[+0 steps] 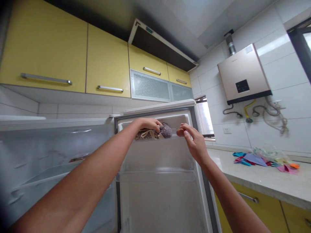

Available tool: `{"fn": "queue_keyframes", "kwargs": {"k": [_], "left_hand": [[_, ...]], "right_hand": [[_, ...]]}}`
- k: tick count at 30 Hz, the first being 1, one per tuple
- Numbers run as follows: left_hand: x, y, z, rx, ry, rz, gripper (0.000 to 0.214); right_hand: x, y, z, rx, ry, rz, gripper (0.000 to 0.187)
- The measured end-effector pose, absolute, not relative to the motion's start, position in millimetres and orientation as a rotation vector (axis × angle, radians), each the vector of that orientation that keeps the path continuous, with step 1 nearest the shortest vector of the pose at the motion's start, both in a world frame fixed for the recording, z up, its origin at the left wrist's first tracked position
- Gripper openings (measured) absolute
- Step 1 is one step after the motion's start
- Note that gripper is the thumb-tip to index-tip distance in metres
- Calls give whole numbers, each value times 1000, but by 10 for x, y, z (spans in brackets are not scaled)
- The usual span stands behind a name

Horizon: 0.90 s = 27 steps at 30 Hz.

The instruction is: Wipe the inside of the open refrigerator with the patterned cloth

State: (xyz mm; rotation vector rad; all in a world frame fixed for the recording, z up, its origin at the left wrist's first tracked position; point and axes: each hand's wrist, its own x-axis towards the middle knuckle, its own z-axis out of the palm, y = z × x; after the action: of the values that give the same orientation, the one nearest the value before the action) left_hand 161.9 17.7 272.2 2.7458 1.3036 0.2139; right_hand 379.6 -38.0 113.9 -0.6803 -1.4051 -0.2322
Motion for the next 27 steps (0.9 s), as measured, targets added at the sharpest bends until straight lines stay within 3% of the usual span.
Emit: {"fn": "queue_keyframes", "kwargs": {"k": [11, 21, 27], "left_hand": [[1876, 233, 2766, 2877, 1279, 95, 41], [870, 285, 2888, 2713, 1759, -100, 47], [553, 165, 2751, 2796, 2051, 130, 45]], "right_hand": [[3787, -396, 1145, -685, -1396, -263, 37], [3810, -339, 1126, -665, -1399, -252, 34], [3815, -307, 1112, -664, -1392, -267, 34]]}}
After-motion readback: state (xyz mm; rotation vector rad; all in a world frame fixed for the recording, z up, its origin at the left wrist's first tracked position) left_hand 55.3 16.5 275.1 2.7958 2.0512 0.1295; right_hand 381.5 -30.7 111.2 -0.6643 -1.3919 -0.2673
